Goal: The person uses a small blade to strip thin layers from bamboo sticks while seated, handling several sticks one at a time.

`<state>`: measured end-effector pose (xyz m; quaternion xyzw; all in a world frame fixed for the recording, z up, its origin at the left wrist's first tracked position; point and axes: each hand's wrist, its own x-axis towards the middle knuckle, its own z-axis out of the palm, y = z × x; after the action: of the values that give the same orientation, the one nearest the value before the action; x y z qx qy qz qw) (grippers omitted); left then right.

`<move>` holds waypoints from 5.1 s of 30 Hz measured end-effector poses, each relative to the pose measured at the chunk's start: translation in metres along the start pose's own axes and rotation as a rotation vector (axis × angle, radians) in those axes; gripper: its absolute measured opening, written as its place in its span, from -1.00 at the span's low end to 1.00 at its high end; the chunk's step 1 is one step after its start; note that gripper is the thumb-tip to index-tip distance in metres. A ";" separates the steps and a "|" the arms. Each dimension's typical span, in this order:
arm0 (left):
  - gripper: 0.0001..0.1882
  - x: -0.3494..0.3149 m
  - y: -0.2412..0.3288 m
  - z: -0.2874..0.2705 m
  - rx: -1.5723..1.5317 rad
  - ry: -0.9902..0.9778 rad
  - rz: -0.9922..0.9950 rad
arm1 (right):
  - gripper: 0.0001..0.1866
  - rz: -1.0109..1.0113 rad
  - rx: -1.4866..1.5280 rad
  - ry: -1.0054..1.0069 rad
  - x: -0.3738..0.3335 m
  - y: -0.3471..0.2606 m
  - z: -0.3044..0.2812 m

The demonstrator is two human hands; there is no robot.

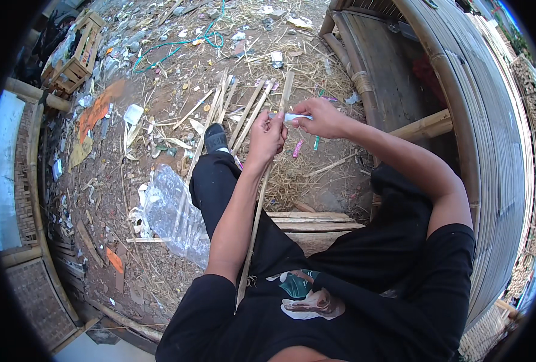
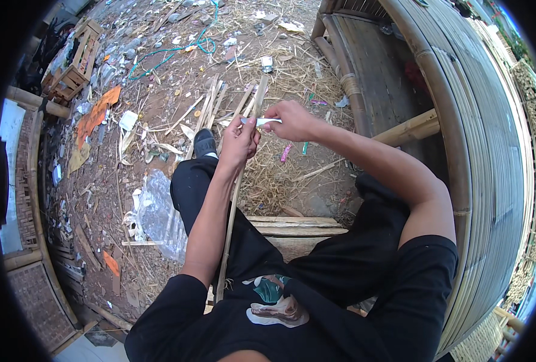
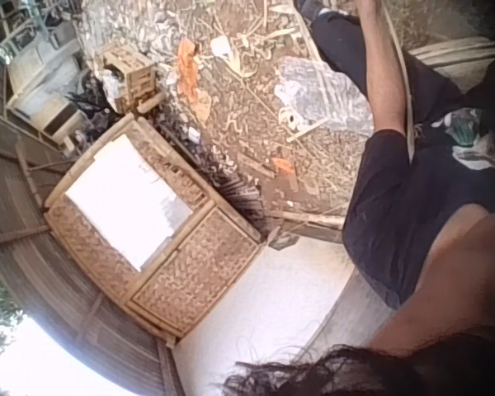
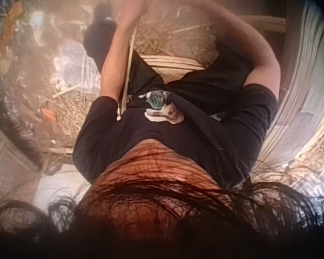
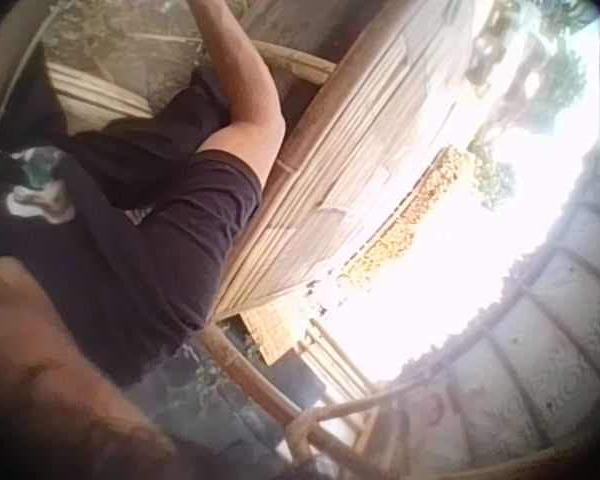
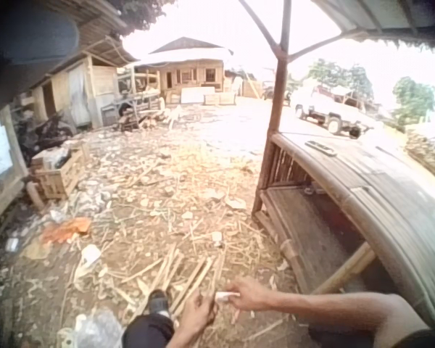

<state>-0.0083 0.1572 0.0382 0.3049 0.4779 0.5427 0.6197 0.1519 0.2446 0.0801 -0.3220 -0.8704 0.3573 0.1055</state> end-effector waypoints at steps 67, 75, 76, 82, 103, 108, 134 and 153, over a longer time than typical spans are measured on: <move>-0.78 0.023 -0.006 0.005 0.063 0.069 0.193 | -0.83 -0.018 -0.100 0.105 0.013 0.010 -0.002; -0.65 0.017 -0.009 0.005 0.042 0.085 0.034 | -0.77 0.469 0.673 -0.220 0.009 0.020 -0.007; -0.65 0.015 -0.009 0.005 0.091 0.036 0.041 | -0.77 0.469 0.674 -0.218 0.009 0.018 -0.009; -0.70 0.013 -0.010 0.006 0.103 0.016 0.036 | -0.77 0.500 0.719 -0.248 0.012 0.013 -0.016; -0.77 0.020 -0.026 0.011 0.190 0.073 0.117 | -0.80 0.142 -0.129 0.137 0.010 0.017 -0.002; -0.69 0.021 -0.021 0.012 0.200 0.094 0.129 | -0.83 0.122 -0.150 0.163 0.007 0.007 -0.002; -0.74 0.018 -0.041 0.020 0.197 0.112 0.168 | -0.83 0.548 0.947 -0.369 0.005 0.037 -0.011; -0.74 0.023 -0.037 0.023 0.210 0.168 0.295 | -0.80 0.143 -0.167 0.226 0.002 0.022 0.007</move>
<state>0.0255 0.1742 0.0072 0.3884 0.5321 0.5984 0.4560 0.1579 0.2539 0.0601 -0.4289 -0.8545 0.2519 0.1499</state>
